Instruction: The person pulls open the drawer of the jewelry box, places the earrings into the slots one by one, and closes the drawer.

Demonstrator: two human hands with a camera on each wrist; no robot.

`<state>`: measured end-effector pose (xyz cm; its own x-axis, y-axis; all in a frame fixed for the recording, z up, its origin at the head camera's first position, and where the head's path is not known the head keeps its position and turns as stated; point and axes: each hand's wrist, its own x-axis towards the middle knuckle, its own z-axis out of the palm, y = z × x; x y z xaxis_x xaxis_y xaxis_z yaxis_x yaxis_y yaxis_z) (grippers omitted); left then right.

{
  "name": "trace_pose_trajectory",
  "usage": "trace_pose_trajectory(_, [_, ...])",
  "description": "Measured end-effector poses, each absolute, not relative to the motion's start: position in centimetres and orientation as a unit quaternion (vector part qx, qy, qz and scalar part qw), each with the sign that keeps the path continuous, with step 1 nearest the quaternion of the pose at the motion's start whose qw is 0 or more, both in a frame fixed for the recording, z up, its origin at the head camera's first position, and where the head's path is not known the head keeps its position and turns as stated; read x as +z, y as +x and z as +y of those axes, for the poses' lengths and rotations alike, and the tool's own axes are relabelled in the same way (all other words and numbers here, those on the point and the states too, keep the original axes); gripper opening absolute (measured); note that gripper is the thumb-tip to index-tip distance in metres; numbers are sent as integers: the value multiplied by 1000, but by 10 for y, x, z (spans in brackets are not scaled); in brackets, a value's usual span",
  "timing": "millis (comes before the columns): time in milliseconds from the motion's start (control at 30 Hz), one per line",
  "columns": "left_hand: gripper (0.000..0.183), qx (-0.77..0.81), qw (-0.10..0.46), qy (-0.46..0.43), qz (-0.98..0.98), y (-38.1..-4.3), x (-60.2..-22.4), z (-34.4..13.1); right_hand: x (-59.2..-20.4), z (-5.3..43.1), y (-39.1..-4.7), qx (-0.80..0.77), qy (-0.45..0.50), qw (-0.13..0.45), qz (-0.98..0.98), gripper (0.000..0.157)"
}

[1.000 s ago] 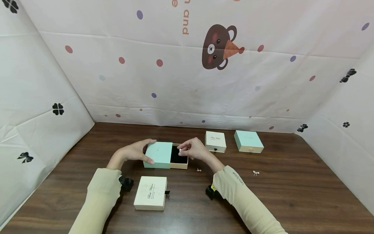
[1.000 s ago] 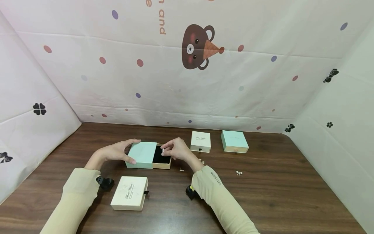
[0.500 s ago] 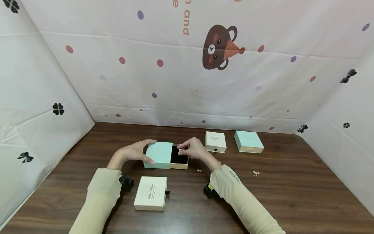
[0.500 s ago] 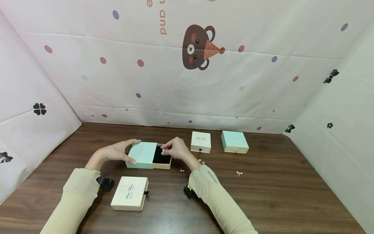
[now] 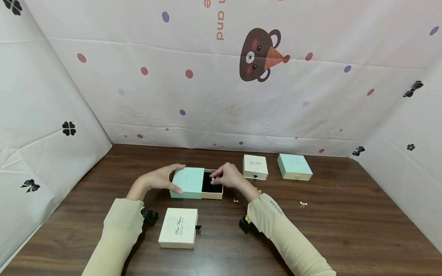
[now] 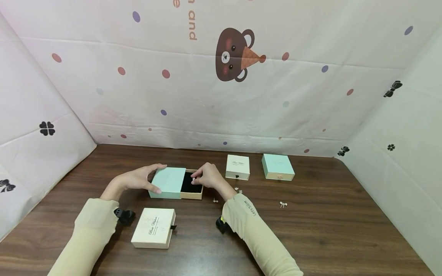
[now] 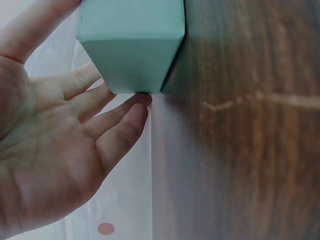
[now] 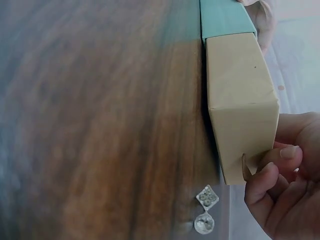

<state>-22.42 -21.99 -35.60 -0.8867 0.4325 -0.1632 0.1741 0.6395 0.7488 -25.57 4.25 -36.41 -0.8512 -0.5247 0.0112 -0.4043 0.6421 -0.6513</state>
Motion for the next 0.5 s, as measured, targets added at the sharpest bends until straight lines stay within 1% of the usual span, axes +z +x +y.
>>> trace_pose_trajectory(200, [99,388,166,173,890,-224,-355,-220,-365,45,-257,-318,-293,80,898,21])
trace_pose_trajectory(500, [98,393,166,177,887,-224,-356,-219,-363,45,-254,-321,-287,78,899,20])
